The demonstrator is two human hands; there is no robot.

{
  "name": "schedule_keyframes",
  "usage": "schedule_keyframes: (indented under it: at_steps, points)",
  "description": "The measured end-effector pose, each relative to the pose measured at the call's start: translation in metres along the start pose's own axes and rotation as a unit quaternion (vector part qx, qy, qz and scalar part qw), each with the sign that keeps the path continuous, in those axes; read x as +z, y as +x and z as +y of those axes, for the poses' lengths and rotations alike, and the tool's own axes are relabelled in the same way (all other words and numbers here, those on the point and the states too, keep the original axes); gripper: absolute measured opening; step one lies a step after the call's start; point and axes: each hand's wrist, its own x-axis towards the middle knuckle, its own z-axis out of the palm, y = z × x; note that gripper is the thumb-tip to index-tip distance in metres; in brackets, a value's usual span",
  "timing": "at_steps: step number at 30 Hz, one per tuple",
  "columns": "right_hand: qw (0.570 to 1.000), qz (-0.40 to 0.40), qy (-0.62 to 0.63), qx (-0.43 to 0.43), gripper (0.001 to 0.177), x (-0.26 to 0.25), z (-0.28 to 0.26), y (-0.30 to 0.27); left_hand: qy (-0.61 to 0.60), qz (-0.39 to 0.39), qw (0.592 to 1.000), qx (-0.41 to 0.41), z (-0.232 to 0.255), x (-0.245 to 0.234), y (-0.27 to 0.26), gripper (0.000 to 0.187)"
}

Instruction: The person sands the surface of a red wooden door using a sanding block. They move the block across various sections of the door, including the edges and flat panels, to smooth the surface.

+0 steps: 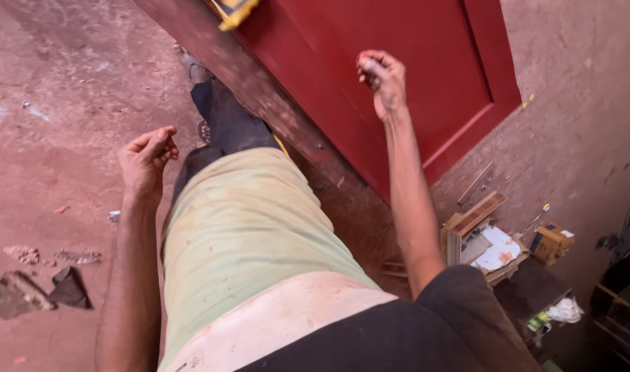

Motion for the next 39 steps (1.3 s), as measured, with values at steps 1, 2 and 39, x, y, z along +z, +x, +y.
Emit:
schedule_keyframes:
  at_steps: [1,2,39]
  points:
    - [1.0,0.016,-0.023,-0.012,0.008,-0.007,0.009,-0.015,0.01,0.001,1.0,-0.003,-0.012,-0.003,-0.004,0.021]
    - [0.998,0.029,-0.048,-0.015,0.008,-0.013,0.019,-0.032,0.007,-0.003,1.0,-0.014,-0.027,-0.007,-0.011,0.021]
    - [0.732,-0.181,-0.467,-0.463,0.03,0.062,0.101,0.017,-0.085,0.182,0.979,0.036,-0.231,0.073,-0.125,0.024]
